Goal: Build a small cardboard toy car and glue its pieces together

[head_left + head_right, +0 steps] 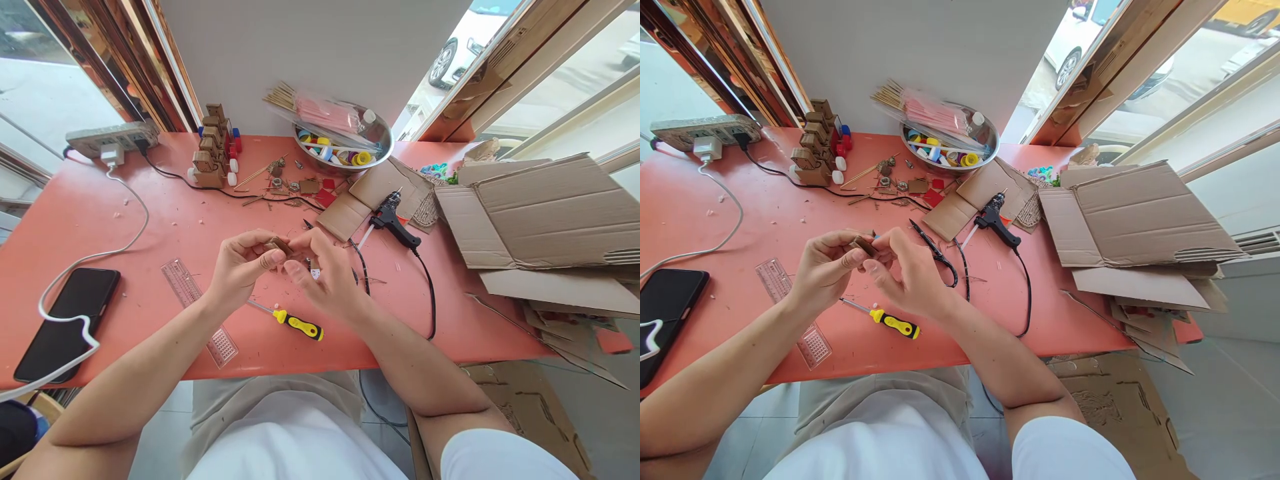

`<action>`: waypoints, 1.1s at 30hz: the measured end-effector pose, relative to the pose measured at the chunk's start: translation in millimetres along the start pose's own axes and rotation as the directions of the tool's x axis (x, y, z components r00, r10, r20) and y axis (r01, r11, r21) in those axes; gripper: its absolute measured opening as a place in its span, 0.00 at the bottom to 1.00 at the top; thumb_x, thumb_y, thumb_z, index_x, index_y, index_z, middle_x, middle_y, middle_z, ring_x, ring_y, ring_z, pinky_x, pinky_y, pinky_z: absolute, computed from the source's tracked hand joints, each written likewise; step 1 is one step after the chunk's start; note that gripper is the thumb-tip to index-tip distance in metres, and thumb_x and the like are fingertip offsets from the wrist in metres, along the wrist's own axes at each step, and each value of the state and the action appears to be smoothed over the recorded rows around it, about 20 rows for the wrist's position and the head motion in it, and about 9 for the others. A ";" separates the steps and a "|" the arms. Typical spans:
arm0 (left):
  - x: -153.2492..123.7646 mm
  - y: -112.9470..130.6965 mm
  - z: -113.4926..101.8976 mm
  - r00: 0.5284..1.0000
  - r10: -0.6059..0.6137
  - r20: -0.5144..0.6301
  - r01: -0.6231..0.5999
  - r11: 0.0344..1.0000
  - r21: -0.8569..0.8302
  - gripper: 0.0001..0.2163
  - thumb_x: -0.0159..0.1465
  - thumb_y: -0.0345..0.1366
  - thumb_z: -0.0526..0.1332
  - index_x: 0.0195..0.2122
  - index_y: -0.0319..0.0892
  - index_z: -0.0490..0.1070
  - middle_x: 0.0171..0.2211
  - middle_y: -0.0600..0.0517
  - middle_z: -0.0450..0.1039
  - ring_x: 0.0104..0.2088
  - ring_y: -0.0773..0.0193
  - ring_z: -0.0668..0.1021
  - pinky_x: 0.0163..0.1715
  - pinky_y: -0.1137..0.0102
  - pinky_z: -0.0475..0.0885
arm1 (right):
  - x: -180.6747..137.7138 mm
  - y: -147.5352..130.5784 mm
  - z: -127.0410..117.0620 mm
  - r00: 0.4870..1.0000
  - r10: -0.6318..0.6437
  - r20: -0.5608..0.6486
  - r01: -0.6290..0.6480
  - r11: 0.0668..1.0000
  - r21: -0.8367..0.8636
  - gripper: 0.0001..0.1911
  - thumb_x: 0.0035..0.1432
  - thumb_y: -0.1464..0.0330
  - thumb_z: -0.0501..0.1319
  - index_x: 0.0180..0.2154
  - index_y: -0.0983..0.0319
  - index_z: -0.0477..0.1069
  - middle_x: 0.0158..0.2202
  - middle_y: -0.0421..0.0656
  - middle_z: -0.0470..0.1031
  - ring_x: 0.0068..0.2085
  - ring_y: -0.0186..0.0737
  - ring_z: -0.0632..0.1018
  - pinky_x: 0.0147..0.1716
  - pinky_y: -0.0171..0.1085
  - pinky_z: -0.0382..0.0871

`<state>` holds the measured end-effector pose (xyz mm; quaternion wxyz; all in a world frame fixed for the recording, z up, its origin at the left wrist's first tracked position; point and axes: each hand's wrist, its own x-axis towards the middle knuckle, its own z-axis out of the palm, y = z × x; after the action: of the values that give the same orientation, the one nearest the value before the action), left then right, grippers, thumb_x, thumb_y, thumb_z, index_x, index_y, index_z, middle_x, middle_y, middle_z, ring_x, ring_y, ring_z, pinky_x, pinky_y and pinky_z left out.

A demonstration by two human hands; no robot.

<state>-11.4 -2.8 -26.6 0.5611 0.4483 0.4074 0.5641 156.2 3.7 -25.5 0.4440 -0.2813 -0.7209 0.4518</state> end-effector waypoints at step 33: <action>-5.7 7.0 -12.0 0.833 0.448 0.325 -0.553 0.708 0.440 0.23 0.76 0.53 0.60 0.30 0.44 0.81 0.26 0.49 0.83 0.18 0.68 0.75 0.17 0.73 0.70 | 2.9 16.3 -9.2 0.916 -0.363 0.172 0.400 0.866 -0.302 0.28 0.82 0.50 0.41 0.29 0.55 0.55 0.22 0.31 0.55 0.21 0.30 0.58 0.23 0.34 0.53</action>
<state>-24.9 -8.2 -23.4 0.2816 0.7284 0.3489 0.5180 163.2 16.8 -37.3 0.4308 -0.1784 -0.8508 0.2424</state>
